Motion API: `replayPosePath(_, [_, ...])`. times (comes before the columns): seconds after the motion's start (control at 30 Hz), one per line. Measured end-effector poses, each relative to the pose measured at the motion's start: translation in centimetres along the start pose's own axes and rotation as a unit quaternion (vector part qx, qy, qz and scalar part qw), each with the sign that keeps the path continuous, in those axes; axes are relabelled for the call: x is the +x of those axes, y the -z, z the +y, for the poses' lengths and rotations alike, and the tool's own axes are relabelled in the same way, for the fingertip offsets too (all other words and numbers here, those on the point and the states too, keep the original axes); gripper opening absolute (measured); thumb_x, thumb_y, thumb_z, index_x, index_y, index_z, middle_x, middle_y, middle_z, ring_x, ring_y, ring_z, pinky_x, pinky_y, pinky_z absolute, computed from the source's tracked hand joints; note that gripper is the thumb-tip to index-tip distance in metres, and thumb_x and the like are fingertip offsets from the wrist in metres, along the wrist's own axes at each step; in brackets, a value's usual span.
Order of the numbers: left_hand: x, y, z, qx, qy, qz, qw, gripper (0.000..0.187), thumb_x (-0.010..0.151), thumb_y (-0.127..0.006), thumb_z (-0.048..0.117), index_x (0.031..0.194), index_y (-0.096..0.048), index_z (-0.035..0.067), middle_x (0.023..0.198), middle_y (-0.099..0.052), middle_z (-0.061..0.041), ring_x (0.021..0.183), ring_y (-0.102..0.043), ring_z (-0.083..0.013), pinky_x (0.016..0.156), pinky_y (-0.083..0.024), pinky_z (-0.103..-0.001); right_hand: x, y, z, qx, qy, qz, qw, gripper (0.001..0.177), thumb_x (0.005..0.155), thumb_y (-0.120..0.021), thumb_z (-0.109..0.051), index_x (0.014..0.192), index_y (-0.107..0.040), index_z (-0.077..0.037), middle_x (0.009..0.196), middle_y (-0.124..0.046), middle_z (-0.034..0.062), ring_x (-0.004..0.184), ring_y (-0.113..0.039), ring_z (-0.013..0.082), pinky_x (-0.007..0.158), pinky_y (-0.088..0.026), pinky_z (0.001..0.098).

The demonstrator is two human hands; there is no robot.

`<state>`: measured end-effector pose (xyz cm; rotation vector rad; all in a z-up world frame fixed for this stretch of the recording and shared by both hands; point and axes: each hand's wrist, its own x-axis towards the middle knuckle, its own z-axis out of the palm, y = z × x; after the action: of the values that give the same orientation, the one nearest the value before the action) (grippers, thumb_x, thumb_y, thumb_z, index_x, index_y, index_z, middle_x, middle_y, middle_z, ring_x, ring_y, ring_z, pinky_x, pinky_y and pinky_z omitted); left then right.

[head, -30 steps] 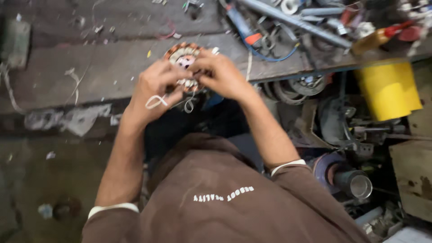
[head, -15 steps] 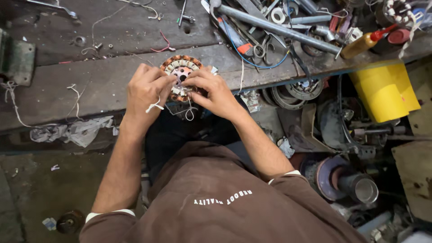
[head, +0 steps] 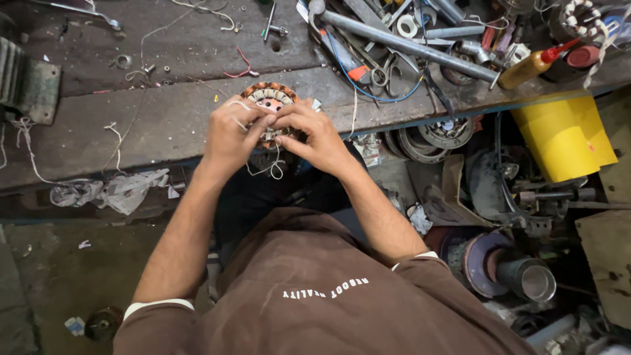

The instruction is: The person threads a white string through the slots of a motor stator, pulling and adjusting the string repeatedly to secure the windings. The hands manipulate the string and stator directly without visible tools.

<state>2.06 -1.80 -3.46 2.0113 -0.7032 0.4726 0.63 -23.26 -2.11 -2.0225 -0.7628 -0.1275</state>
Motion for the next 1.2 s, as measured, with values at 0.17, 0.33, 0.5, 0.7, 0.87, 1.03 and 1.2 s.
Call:
replayPosePath(0.17, [-0.2, -0.6, -0.2, 0.051, -0.028, 0.010, 0.998, 0.009, 0.091, -0.080, 0.010, 0.095, -0.075, 0.003, 0.092, -0.074, -0.010, 0.089, -0.067, -0.0313, 0.082, -0.050, -0.042, -1.0, -0.3, 0.5, 0.022, -0.003, 0.042, 0.999, 0.022, 0.090, -0.078, -0.011, 0.111, -0.072, -0.005, 0.127, -0.069, 0.0101, 0.120, -0.066, 0.0285, 0.104, -0.052, 0.0399])
replayPosePath(0.33, [-0.6, -0.3, 0.1, 0.017, 0.044, 0.007, 0.999, 0.010, 0.092, -0.080, 0.015, 0.098, -0.078, 0.007, 0.088, -0.072, -0.009, 0.087, -0.067, -0.0285, 0.083, -0.049, -0.042, -1.5, -0.7, 1.2, 0.046, -0.017, 0.056, 0.997, 0.013, 0.091, -0.078, -0.008, 0.103, -0.074, -0.006, 0.134, -0.066, 0.0127, 0.120, -0.067, 0.0261, 0.103, -0.055, 0.0370])
replayPosePath(0.5, [-0.7, -0.2, 0.7, 0.018, 0.094, 0.000, 0.995, 0.011, 0.091, -0.080, 0.017, 0.094, -0.079, 0.007, 0.091, -0.074, -0.010, 0.086, -0.066, -0.0299, 0.080, -0.048, -0.041, -1.8, -1.9, 1.5, -0.007, 0.027, 0.105, 0.994, 0.012, 0.092, -0.078, -0.006, 0.102, -0.073, -0.003, 0.134, -0.066, 0.0140, 0.127, -0.064, 0.0316, 0.106, -0.054, 0.0402])
replayPosePath(0.7, [-0.8, 0.6, 2.3, 0.027, 0.116, 0.061, 0.991, 0.016, 0.098, -0.075, 0.011, 0.112, -0.079, 0.004, 0.088, -0.073, -0.011, 0.080, -0.068, -0.0265, 0.071, -0.051, -0.038, -2.3, -2.6, 0.8, -0.011, 0.039, 0.135, 0.990, 0.011, 0.095, -0.075, -0.006, 0.091, -0.065, 0.000, 0.130, -0.068, 0.0141, 0.129, -0.063, 0.0330, 0.106, -0.052, 0.0411])
replayPosePath(0.87, [-1.7, 3.0, 3.8, -0.333, 0.216, 0.151, 0.906, 0.040, 0.108, -0.064, 0.001, 0.147, -0.056, 0.001, 0.093, -0.071, -0.006, 0.085, -0.070, -0.0125, 0.079, -0.060, -0.028, -4.1, -2.2, 0.3, 0.196, 0.012, 0.150, 0.969, 0.018, 0.105, -0.062, -0.010, 0.091, -0.055, -0.001, 0.115, -0.070, 0.0191, 0.118, -0.065, 0.0315, 0.109, -0.050, 0.0452])
replayPosePath(1.03, [-0.4, 8.9, 3.4, -0.476, 0.171, 0.226, 0.833, 0.064, 0.111, -0.067, -0.009, 0.164, -0.030, -0.001, 0.094, -0.065, -0.018, 0.079, -0.066, -0.0214, 0.070, -0.056, -0.032, -8.4, 0.0, 0.9, 0.506, -0.053, 0.127, 0.852, 0.029, 0.114, -0.052, -0.028, 0.095, -0.045, -0.007, 0.066, -0.051, 0.0017, 0.060, -0.059, 0.0166, 0.093, -0.059, 0.0468])
replayPosePath(1.2, [1.5, 13.4, 3.2, -0.535, 0.122, 0.216, 0.808, 0.072, 0.105, -0.064, 0.006, 0.162, -0.021, 0.007, 0.115, -0.066, -0.021, 0.080, -0.068, -0.0259, 0.070, -0.058, -0.036, -16.8, 3.9, 5.5, 0.455, -0.274, 0.081, 0.843, 0.034, 0.109, -0.052, -0.032, 0.085, -0.043, -0.010, 0.060, -0.035, -0.0031, 0.048, -0.032, 0.0100, 0.050, -0.038, 0.0297])
